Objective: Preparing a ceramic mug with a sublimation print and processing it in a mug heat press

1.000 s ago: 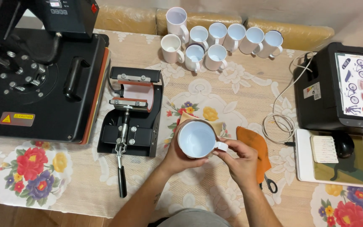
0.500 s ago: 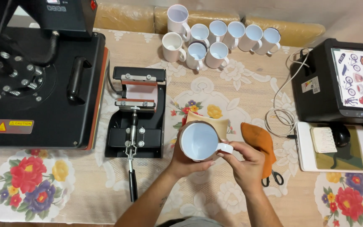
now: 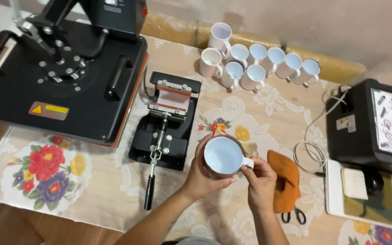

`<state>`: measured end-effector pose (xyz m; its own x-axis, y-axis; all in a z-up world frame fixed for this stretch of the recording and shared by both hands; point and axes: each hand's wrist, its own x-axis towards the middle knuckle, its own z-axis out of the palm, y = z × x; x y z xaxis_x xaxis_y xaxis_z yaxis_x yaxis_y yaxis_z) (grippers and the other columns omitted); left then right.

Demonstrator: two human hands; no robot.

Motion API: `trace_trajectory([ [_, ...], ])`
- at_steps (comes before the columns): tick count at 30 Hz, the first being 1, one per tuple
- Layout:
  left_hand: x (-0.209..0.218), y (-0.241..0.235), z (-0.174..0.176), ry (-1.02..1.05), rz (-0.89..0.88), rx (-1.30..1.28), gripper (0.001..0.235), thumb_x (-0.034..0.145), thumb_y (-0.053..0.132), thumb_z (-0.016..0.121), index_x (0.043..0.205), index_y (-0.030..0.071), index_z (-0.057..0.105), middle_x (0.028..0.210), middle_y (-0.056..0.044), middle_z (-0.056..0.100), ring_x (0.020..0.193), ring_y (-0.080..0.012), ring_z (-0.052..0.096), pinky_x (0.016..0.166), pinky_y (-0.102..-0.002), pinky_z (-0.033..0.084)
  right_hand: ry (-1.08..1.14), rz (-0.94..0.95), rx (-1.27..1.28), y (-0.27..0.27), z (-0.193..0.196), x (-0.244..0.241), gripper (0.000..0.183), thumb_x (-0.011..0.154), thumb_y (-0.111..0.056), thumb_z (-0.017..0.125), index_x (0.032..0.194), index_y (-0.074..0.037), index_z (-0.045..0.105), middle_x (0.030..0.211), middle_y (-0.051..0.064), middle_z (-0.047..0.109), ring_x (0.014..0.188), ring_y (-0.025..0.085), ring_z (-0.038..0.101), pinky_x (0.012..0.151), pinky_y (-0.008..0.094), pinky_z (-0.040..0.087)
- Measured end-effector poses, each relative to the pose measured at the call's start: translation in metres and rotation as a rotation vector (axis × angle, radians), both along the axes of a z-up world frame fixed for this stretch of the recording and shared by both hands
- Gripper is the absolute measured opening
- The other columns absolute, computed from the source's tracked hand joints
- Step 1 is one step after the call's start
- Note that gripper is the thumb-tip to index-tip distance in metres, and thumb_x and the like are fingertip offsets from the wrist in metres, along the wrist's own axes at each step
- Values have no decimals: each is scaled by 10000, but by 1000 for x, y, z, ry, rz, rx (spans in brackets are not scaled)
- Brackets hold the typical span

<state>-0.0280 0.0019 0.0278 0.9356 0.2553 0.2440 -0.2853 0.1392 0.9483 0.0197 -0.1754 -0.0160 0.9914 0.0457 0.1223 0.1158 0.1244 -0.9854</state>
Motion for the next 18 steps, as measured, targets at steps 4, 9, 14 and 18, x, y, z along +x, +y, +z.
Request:
trace_trajectory([
  [4, -14, 6, -12, -18, 143, -12, 1068, 602, 142, 909, 1490, 42, 324, 1517, -148, 452, 1405, -249, 449, 1177, -376, 341, 49, 119, 27, 10, -18, 6, 203, 783, 3, 790, 957, -33, 692, 938, 62, 700, 882, 136, 637, 811, 262, 518],
  [9, -41, 35, -17, 54, 215, -3, 1075, 591, 143, 909, 1484, 77, 315, 1463, -125, 510, 1343, -221, 502, 1138, -376, 381, -34, 348, 21, 44, -13, -5, 231, 755, -1, 811, 945, -46, 687, 1071, 125, 711, 1028, 202, 658, 913, 303, 533],
  [14, -52, 62, -14, 43, 227, 25, 1090, 583, 169, 901, 1499, 85, 316, 1435, -131, 548, 1309, -232, 538, 1117, -370, 399, 27, 289, 46, 74, -9, -22, 185, 779, 9, 793, 898, -51, 665, 838, 34, 681, 780, 106, 596, 741, 234, 499],
  [18, -53, 92, -15, -21, 224, 81, 1075, 593, 197, 907, 1492, 54, 335, 1421, -155, 556, 1309, -255, 546, 1124, -398, 410, 40, 207, 77, 99, -15, -32, 190, 789, 28, 778, 929, -36, 668, 875, 42, 679, 810, 112, 610, 761, 240, 525],
])
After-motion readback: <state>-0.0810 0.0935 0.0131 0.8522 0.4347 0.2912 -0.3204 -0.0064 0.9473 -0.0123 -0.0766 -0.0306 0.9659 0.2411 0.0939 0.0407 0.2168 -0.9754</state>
